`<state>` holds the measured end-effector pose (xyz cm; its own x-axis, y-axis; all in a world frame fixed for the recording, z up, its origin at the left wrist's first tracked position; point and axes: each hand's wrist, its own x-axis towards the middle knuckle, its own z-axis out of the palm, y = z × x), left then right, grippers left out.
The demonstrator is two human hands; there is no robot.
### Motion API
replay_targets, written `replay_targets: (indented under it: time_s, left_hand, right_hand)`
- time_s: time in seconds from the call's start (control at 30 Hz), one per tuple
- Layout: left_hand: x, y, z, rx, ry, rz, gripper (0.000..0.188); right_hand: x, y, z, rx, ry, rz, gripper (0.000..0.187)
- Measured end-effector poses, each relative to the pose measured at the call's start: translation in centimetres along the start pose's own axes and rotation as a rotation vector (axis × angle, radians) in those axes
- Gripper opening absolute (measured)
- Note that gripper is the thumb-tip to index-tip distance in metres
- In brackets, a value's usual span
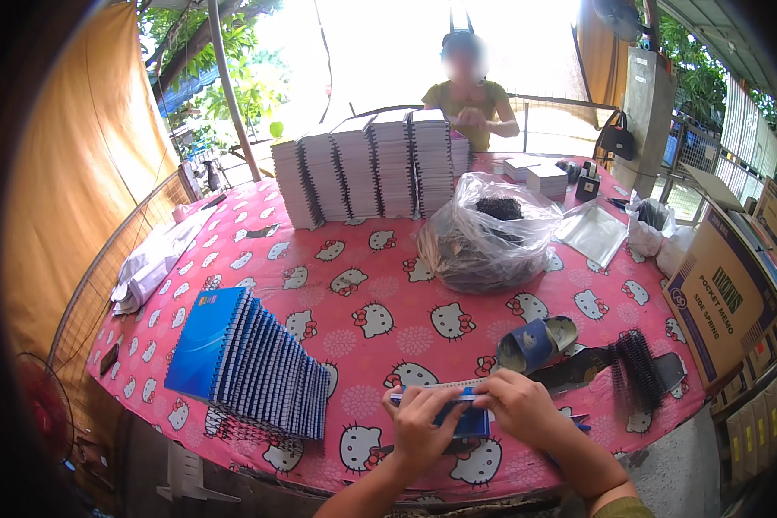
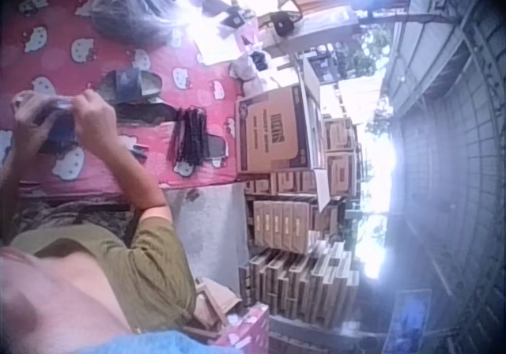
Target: The person trims the excess spiral wire from the ends of notebooks using wire cutters and stacks the finished notebooks on a table.
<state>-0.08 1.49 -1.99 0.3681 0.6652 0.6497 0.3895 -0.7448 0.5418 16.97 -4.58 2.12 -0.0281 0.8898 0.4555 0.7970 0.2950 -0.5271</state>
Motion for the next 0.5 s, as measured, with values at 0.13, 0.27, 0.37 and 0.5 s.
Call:
replay_targets:
  time_s: [0.13, 0.27, 0.37, 0.5]
  left_hand:
    - [0.2, 0.4, 0.1, -0.007, 0.003, 0.0, 0.025]
    - [-0.1, 0.4, 0.3, -0.017, 0.01, -0.019, 0.026]
    - [-0.4, -0.3, 0.5, -0.008, -0.017, 0.031, 0.029]
    - [-0.4, -0.3, 0.3, -0.07, -0.015, 0.011, 0.037]
  right_hand:
    - [-0.3, 0.4, 0.5, -0.06, 0.095, -0.075, 0.016]
    - [-0.3, 0.7, 1.1, -0.093, 0.135, -0.131, 0.014]
    - [-0.6, 0.8, 0.7, -0.067, 0.063, -0.102, 0.011]
    - [0.1, 4.4, -2.2, 0.216, 0.108, -0.038, 0.022]
